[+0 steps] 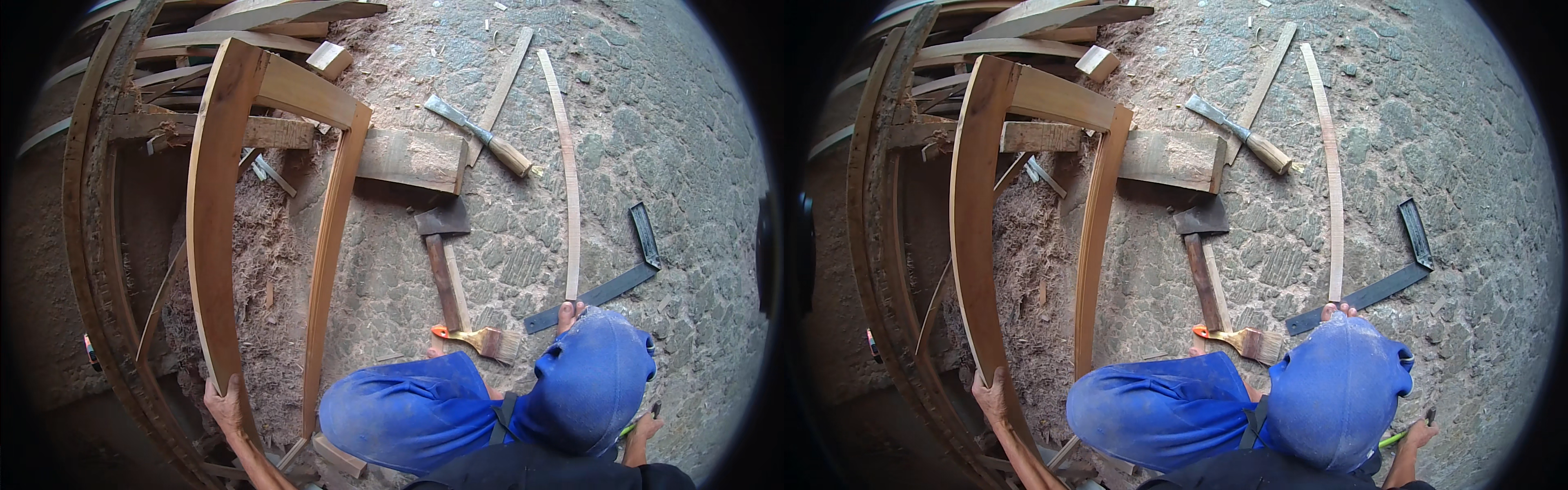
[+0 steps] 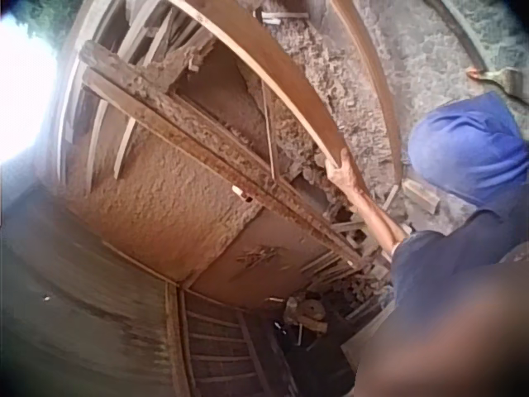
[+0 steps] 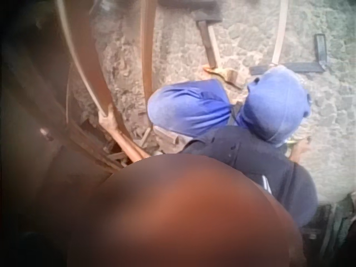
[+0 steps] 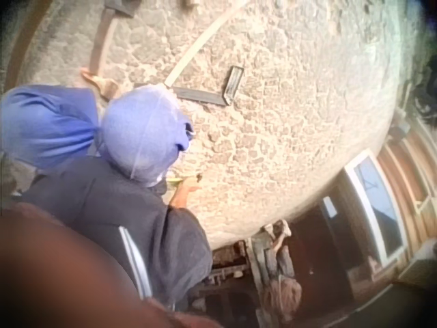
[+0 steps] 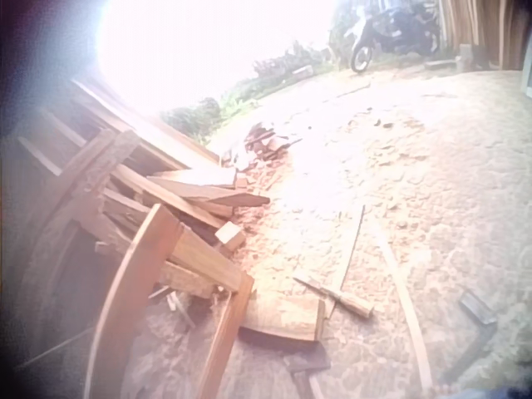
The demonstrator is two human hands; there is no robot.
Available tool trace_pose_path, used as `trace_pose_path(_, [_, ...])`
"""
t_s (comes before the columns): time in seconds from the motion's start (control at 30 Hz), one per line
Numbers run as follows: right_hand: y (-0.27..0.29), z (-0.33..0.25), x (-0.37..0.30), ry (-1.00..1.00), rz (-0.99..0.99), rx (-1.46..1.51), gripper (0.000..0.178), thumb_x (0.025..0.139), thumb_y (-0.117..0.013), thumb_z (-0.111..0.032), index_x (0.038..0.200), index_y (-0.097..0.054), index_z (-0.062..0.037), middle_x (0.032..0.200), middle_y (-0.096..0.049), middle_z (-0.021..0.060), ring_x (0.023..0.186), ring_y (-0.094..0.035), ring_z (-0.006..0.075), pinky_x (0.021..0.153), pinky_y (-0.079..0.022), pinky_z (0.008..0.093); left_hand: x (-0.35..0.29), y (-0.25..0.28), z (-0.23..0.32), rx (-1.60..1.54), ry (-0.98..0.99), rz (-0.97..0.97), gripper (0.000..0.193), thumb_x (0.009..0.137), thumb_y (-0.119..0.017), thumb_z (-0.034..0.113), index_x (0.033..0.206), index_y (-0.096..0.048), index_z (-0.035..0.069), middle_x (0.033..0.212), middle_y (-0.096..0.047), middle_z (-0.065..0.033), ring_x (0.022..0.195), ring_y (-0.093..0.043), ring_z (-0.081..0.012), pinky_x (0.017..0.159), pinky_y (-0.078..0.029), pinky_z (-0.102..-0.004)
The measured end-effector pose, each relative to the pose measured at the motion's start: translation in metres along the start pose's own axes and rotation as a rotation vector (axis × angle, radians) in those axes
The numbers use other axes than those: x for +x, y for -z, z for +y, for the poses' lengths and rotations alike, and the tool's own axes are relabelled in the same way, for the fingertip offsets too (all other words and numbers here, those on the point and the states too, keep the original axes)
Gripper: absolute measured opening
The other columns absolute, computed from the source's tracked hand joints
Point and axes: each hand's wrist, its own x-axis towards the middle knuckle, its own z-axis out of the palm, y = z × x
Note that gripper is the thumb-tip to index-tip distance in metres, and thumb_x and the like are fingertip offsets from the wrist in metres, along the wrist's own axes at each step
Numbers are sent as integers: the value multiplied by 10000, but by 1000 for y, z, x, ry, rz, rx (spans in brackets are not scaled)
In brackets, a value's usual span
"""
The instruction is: The person assembles a curved wooden frame by hammering nails into joints while sitting on the floor. They then retrieve a rectangular glass pane and place it into the frame.
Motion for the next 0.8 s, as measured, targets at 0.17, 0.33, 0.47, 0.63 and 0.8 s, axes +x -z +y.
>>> trace_pose_path(0.17, [52,-133,-25,108,-114,428,672,935,-668,-362,1377,-474,106,1298,-582,324,1206,-575,406,1025,-442,466,-86,-24,43,253,-174,-384,435,782,-784,179,1141,-636,-16,1043,-635,-173,915,-637,-349,804,-508,-417])
trace_pose_path(0.33, [84,-313,-28,444,-356,1024,336,986,-558,-68,1315,-485,-66,1101,-558,67,896,-556,127,767,-494,284,-177,-116,31,137,-167,-356,599,784,-773,199,1298,-544,-5,1204,-574,-214,1078,-593,-385,941,-471,-434])
trace_pose_path(0.47, [112,-428,-68,856,-292,947,280,946,-641,-86,1210,-557,-51,1041,-595,60,871,-564,141,781,-486,310,-205,-181,-1,-34,-147,-270,547,828,-737,169,1314,-550,-1,1217,-589,-211,1119,-597,-369,970,-476,-411])
trace_pose_path(0.63, [127,-491,-121,1144,-400,825,255,884,-676,-58,1130,-611,-54,1032,-643,125,913,-649,299,803,-515,391,-228,-232,-6,-36,-220,-246,541,821,-743,172,1299,-562,-4,1209,-596,-210,1107,-602,-376,960,-482,-421])
trace_pose_path(0.8, [106,-486,-144,1308,-397,685,285,855,-692,-55,1129,-618,-72,1069,-639,153,986,-645,376,841,-514,429,-229,-248,-1,-37,-262,-249,534,815,-750,175,1285,-573,-7,1201,-602,-210,1095,-608,-383,950,-488,-432])
